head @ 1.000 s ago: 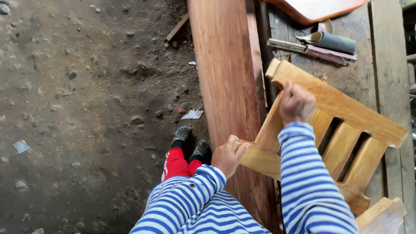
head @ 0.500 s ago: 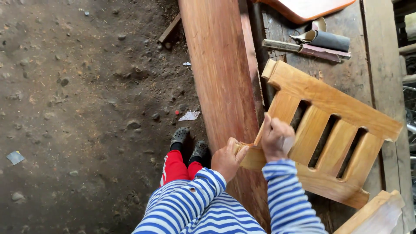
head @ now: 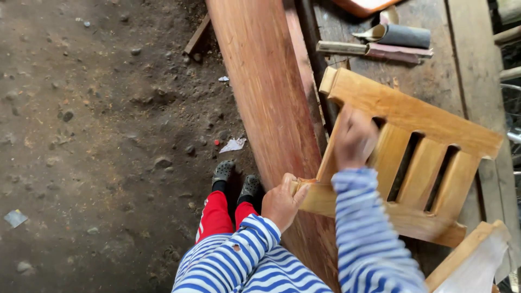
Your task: The person smooths a wooden chair backrest using a sanding block and then switches to a sanding sheet to finish the surface. The person works on the edges and flat surfaces of the wooden piece on a workbench.
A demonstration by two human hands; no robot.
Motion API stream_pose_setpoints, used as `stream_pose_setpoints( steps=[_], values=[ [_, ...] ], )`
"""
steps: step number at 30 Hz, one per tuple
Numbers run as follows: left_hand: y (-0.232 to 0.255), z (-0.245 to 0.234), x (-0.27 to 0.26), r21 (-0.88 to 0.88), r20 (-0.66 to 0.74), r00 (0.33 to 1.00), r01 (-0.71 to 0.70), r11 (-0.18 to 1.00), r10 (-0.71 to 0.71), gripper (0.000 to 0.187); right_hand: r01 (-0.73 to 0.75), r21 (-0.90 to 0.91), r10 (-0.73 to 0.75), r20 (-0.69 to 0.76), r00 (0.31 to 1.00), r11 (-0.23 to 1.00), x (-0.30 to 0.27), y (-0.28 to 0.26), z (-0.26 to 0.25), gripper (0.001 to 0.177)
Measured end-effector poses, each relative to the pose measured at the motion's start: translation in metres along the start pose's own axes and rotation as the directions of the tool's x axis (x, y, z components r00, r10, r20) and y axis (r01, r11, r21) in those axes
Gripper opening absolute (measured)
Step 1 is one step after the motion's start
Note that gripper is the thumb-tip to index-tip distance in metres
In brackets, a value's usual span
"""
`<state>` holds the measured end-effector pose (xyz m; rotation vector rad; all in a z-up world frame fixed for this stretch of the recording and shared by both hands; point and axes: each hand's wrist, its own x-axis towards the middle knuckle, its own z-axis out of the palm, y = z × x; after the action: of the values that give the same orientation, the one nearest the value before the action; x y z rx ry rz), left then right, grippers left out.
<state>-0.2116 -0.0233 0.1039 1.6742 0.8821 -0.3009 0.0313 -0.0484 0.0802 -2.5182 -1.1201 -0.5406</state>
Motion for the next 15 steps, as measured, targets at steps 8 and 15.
stream_pose_setpoints(
  steps=[8,15],
  values=[
    [-0.006,0.002,0.010,0.040,-0.005,0.999,-0.049,0.998,0.049,0.047,0.081,0.083,-0.083,0.018,0.996,0.993,-0.022,-0.024,-0.012,0.058],
    [-0.004,-0.005,0.011,0.122,0.034,0.998,-0.053,0.991,0.049,0.050,0.077,-0.123,-0.087,-0.078,0.993,0.989,0.095,0.027,0.046,0.060]
  ],
)
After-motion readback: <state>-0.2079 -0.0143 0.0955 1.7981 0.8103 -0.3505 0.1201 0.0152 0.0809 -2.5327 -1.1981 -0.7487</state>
